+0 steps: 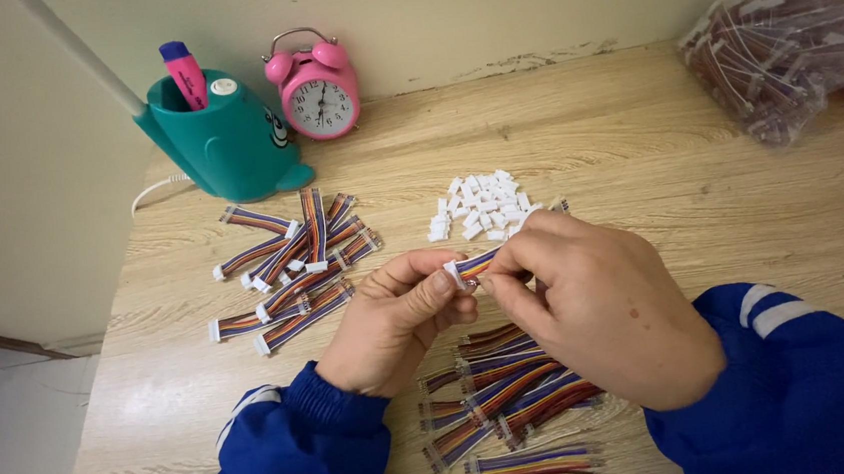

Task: The person repeatedly picks up flat ribbon cables and white plastic connectors, aligns the cable ends with the connector slots, and presses them together to form assembled units. The person handles the items one at a time and places the finished assemblies on the table.

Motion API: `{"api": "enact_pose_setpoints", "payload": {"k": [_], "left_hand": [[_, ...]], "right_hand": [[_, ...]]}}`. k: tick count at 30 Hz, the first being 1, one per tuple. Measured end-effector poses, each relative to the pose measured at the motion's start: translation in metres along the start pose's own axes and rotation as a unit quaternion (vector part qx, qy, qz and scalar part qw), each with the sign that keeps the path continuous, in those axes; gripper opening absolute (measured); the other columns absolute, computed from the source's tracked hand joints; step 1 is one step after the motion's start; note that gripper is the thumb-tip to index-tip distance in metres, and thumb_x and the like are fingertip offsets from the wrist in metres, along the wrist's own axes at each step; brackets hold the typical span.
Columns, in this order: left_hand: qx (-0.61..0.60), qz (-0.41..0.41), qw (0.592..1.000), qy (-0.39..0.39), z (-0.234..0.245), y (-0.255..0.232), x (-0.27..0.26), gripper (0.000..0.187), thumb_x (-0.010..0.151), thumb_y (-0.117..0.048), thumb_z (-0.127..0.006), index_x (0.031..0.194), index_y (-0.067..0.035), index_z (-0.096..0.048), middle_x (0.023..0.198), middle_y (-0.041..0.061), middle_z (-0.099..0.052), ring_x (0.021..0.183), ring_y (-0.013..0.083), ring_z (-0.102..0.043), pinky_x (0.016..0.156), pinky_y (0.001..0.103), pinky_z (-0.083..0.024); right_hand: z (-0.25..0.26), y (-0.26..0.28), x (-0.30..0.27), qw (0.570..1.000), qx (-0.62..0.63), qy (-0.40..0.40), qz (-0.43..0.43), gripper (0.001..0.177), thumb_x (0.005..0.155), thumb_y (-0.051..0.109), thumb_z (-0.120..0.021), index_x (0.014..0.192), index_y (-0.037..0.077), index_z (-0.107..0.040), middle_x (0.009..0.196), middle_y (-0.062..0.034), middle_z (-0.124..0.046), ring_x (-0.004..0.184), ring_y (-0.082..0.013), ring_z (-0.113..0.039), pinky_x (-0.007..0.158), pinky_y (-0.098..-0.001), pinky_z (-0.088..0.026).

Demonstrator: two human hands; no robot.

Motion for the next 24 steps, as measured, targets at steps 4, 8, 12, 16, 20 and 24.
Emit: {"api": "enact_pose_setpoints", "payload": {"k": [4,8,12,16,20,24], "left_hand": [[0.02,-0.001,1.0,0.0,0.0002,-0.0011,0.0003,0.015,0.087,-0.005,-0.068,0.102,-0.001,-0.069,0.09,0.014,-0.071,0.073,0.0227,-0.067,0.073,0.034,-0.058],[0.041,-0.004,0.999,-0.017,0.0022,-0.0015,0.0,0.016,0.086,-0.004,-0.069,0.102,0.0,-0.069,0.085,0.015,-0.071,0.072,0.0235,-0.068,0.072,0.034,-0.058],[0.041,-0.006,0.999,-0.021,0.0025,-0.0027,-0.0004,0.017,0.085,-0.002,-0.069,0.102,-0.001,-0.07,0.085,0.016,-0.071,0.072,0.0249,-0.069,0.071,0.035,-0.059],[0.031,0.006,0.999,-0.031,0.0035,-0.0006,-0.0004,0.017,0.086,-0.003,-0.068,0.103,0.001,-0.07,0.087,0.017,-0.072,0.072,0.0248,-0.069,0.071,0.036,-0.059],[0.003,0.02,0.999,-0.032,0.0038,0.0016,-0.0015,0.011,0.086,-0.002,-0.067,0.097,-0.001,-0.069,0.084,0.014,-0.071,0.077,0.0268,-0.071,0.073,0.038,-0.06],[-0.009,0.012,1.0,-0.015,0.0011,0.0006,-0.0014,0.009,0.088,-0.003,-0.066,0.097,0.0,-0.068,0.084,0.015,-0.07,0.078,0.0269,-0.07,0.072,0.038,-0.06]], "right_hand": [[-0.0018,-0.0016,-0.0007,1.0,-0.007,-0.011,0.004,0.013,0.087,0.025,-0.061,0.076,0.02,-0.065,0.073,0.0035,-0.061,0.06,-0.0219,-0.059,0.053,-0.0407,-0.042],[-0.001,-0.0006,-0.0006,1.0,-0.018,-0.017,0.015,0.013,0.086,0.024,-0.061,0.074,0.02,-0.064,0.073,0.0026,-0.061,0.061,-0.0227,-0.059,0.054,-0.0417,-0.043],[-0.0003,-0.0001,-0.0002,1.0,-0.013,-0.016,0.015,0.014,0.087,0.024,-0.061,0.073,0.02,-0.064,0.071,0.003,-0.06,0.059,-0.0218,-0.058,0.052,-0.0413,-0.041],[-0.0023,-0.0001,-0.0004,0.999,-0.028,-0.016,0.014,0.014,0.087,0.026,-0.061,0.074,0.021,-0.065,0.072,0.0031,-0.06,0.06,-0.0233,-0.059,0.052,-0.0429,-0.042],[0.0,0.0047,-0.0016,0.997,-0.037,-0.047,0.048,0.013,0.087,0.023,-0.062,0.074,0.02,-0.063,0.072,0.0026,-0.06,0.059,-0.0237,-0.058,0.051,-0.0419,-0.041],[0.0007,0.0068,-0.0018,0.997,-0.034,-0.051,0.047,0.015,0.088,0.022,-0.061,0.073,0.02,-0.062,0.069,0.0037,-0.058,0.056,-0.0213,-0.056,0.049,-0.0398,-0.04]]}}
Point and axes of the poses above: each hand's wrist, its own x-axis towards the middle knuckle, its own z-axis out of the back of the hand, y = z × x, the point moved 5 cm from there along x, towards the middle knuckle
